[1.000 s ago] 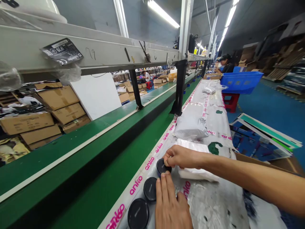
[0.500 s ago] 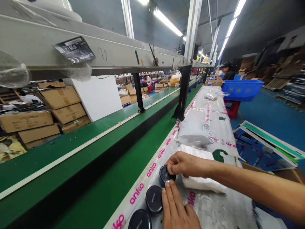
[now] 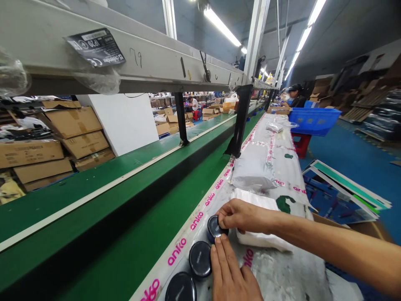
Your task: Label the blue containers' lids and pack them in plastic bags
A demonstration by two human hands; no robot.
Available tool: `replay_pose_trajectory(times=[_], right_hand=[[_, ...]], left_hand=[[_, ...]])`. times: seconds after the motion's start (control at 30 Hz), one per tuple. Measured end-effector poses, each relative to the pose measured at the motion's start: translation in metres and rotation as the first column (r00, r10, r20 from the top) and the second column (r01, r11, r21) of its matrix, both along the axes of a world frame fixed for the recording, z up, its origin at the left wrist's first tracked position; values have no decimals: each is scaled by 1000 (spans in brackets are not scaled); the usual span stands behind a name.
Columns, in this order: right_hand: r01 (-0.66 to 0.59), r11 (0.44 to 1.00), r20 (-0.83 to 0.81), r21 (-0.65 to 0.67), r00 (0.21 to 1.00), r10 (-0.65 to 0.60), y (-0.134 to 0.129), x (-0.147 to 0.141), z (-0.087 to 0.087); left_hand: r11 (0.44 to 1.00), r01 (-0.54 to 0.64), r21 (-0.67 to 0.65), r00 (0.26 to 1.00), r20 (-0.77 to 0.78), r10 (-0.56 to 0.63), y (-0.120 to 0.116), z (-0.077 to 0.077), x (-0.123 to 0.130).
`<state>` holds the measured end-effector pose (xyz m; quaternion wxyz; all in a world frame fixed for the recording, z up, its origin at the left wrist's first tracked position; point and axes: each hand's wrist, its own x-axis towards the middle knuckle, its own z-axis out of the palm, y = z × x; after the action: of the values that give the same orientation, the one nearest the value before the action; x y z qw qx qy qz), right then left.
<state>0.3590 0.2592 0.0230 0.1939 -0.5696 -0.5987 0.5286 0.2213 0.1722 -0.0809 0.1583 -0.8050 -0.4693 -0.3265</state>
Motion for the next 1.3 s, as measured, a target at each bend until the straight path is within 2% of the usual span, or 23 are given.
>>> replay_pose_trajectory(times=[0.23, 0.5, 0.8, 1.1, 1.3], right_hand=[[44, 999, 27, 18, 999, -45, 0, -3, -1], [66, 996, 35, 58, 997, -68, -1, -4, -7], [124, 991, 28, 41, 992, -125, 1, -6, -8], [125, 991, 63, 42, 990, -127, -1, -7, -3], [153, 987, 45, 37, 987, -155, 3, -7, -12]], left_hand=[[1000, 4, 19, 1000, -4, -4, 0, -4, 0], [999, 27, -32, 1000, 12, -27, -2, -1, -1], [1000, 18, -15, 1000, -5, -18, -1, 2, 0], [998, 46, -32, 998, -35, -47, 0, 4, -4], [999, 45, -30, 998, -49, -46, 0, 7, -5]])
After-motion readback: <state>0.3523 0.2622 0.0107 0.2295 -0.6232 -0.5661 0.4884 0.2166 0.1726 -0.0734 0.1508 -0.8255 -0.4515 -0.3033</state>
